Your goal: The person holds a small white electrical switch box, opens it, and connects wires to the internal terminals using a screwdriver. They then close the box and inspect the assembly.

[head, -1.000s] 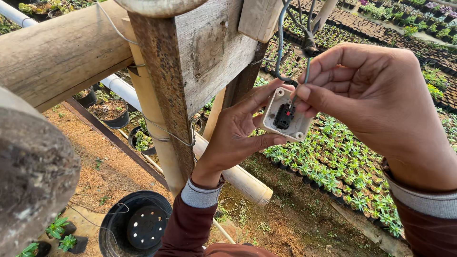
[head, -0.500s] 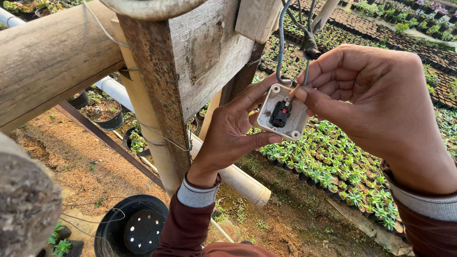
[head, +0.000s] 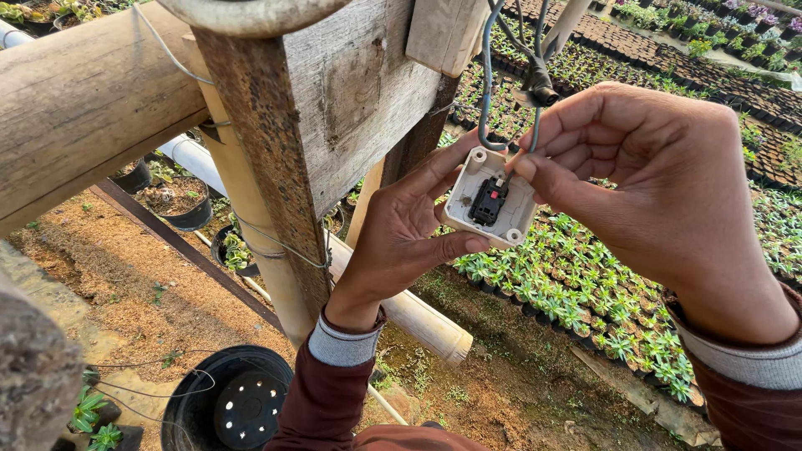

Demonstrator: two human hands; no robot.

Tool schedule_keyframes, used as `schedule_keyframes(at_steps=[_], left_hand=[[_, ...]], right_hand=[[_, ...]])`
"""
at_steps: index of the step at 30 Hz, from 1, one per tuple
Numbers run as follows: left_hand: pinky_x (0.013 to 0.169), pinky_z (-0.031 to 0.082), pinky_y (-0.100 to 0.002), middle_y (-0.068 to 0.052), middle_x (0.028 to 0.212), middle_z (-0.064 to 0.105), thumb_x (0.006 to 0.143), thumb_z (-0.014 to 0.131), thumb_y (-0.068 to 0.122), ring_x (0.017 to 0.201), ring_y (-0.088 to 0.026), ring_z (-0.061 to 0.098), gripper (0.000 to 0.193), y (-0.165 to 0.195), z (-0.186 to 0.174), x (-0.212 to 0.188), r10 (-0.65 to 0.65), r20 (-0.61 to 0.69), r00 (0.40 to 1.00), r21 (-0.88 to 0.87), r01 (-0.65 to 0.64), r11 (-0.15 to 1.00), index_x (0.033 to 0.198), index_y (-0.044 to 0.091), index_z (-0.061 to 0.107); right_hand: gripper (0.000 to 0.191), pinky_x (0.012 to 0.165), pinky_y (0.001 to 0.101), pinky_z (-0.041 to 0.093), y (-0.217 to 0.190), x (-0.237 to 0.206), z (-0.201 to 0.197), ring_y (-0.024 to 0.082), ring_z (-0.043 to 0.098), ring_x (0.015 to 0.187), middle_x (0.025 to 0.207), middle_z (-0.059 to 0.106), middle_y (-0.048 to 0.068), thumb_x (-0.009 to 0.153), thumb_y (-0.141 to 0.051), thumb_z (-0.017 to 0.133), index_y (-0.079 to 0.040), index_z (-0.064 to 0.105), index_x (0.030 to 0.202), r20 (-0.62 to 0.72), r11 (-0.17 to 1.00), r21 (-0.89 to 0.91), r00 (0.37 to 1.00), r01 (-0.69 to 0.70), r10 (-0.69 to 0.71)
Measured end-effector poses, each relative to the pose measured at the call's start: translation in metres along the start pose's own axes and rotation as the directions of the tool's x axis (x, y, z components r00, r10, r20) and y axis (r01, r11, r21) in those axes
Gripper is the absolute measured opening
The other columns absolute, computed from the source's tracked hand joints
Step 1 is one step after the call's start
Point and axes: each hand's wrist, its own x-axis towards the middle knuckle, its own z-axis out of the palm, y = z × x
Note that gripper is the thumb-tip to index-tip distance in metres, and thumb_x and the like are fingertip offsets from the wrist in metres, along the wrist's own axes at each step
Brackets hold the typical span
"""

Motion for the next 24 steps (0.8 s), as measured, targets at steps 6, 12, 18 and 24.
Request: schedule_keyframes(at_steps=[6,12,18,24], left_hand=[[0.122,0.051,-0.039,-0.012,0.160,0.045,0.094,0.083,0.005,0.150,-0.021,0.045,0.084,-0.0005,0.0008,0.0004,-0.004,-0.019,1.000,0.009,0.004,1.000,0.161,-0.001,0.034],[0.125,0.048,-0.040,-0.013,0.160,0.046,0.092,0.085,0.003,0.148,-0.021,0.048,0.085,-0.0053,0.0009,0.0012,0.021,-0.049,0.999,-0.002,-0.021,1.000,0.160,-0.002,0.035],[0.122,0.051,-0.039,-0.012,0.160,0.047,0.091,0.085,0.002,0.146,-0.021,0.050,0.089,-0.0047,-0.0007,0.0023,0.018,-0.057,0.998,-0.018,-0.019,1.000,0.164,-0.001,0.036],[0.118,0.055,-0.040,-0.015,0.151,0.054,0.091,0.085,0.002,0.141,-0.022,0.053,0.083,0.0020,-0.0020,0.0041,0.002,-0.072,0.997,0.008,-0.001,1.000,0.160,-0.002,0.038]], right_hand=[[0.016,0.082,0.0229,0.064,0.0029,-0.0008,-0.0016,0.008,0.073,0.086,0.094,0.073,0.007,0.092,0.002,0.078,0.005,0.070,0.106,0.008,0.996,-0.072,0.999,0.049,-0.048],[0.016,0.081,0.0225,0.062,0.0020,-0.0013,-0.0019,0.008,0.071,0.085,0.095,0.073,0.006,0.093,0.001,0.077,0.006,0.071,0.107,0.021,0.994,-0.070,0.997,0.081,-0.079],[0.015,0.077,0.0222,0.061,0.0018,0.0014,-0.0037,0.007,0.068,0.082,0.092,0.072,0.006,0.093,0.001,0.079,0.005,0.071,0.104,0.038,0.992,-0.093,0.996,0.083,-0.080],[0.013,0.077,0.0222,0.061,0.0010,0.0058,-0.0017,0.007,0.067,0.081,0.091,0.070,0.006,0.093,0.002,0.078,0.006,0.069,0.101,0.052,0.985,-0.128,0.993,0.115,-0.109]])
